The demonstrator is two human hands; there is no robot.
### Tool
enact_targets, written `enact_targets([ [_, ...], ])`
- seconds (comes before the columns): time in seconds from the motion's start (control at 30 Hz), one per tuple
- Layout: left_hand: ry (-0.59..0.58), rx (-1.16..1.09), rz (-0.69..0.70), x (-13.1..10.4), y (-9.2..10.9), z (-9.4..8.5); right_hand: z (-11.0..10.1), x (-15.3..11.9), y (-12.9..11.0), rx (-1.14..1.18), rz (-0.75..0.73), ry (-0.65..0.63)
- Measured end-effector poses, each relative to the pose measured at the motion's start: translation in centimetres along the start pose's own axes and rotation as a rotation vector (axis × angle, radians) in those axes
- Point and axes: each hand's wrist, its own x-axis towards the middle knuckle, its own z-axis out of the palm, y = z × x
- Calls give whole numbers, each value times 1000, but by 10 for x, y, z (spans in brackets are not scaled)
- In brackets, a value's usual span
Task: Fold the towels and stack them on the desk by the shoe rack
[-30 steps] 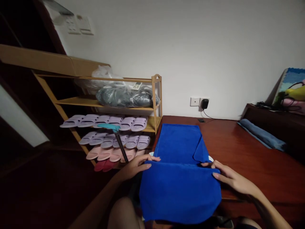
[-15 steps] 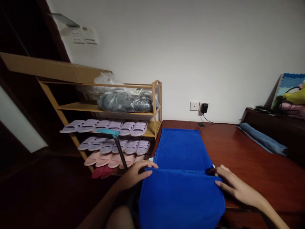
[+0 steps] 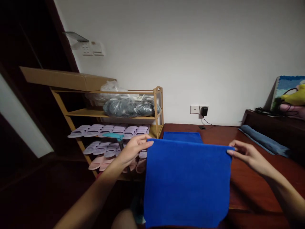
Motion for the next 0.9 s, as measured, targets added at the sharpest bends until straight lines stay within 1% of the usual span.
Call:
enact_targets([
  [0.07, 58, -21, 42, 17, 15, -1, -7, 17, -13, 41, -4, 107],
  [0.13, 92, -10, 61, 34, 23, -4, -12, 33, -24, 68, -8, 210],
  [0.23, 131, -1, 94, 53, 27, -4, -15, 52, -34, 112, -16, 339],
  [0.33, 173, -4, 145, 62, 28, -2, -15, 62, -39, 137, -22, 422],
  [0.47, 193, -9, 190, 64, 34, -1, -17, 63, -45, 171, -30, 513],
  [0.57, 201, 32, 205, 62, 42, -2, -21, 61, -49, 213, -45, 535],
  [0.67, 232, 87, 218, 60, 52, -4, -25, 59, -53, 223, -29, 544],
  [0.73, 259, 132, 228, 58, 59, -6, -28, 57, -55, 208, -32, 553],
  [0.8, 275, 168, 236, 55, 67, -9, -31, 53, -59, 170, -66, 563],
  [0.9, 243, 151, 203, 48, 79, -13, -35, 46, -67, 107, -118, 586],
])
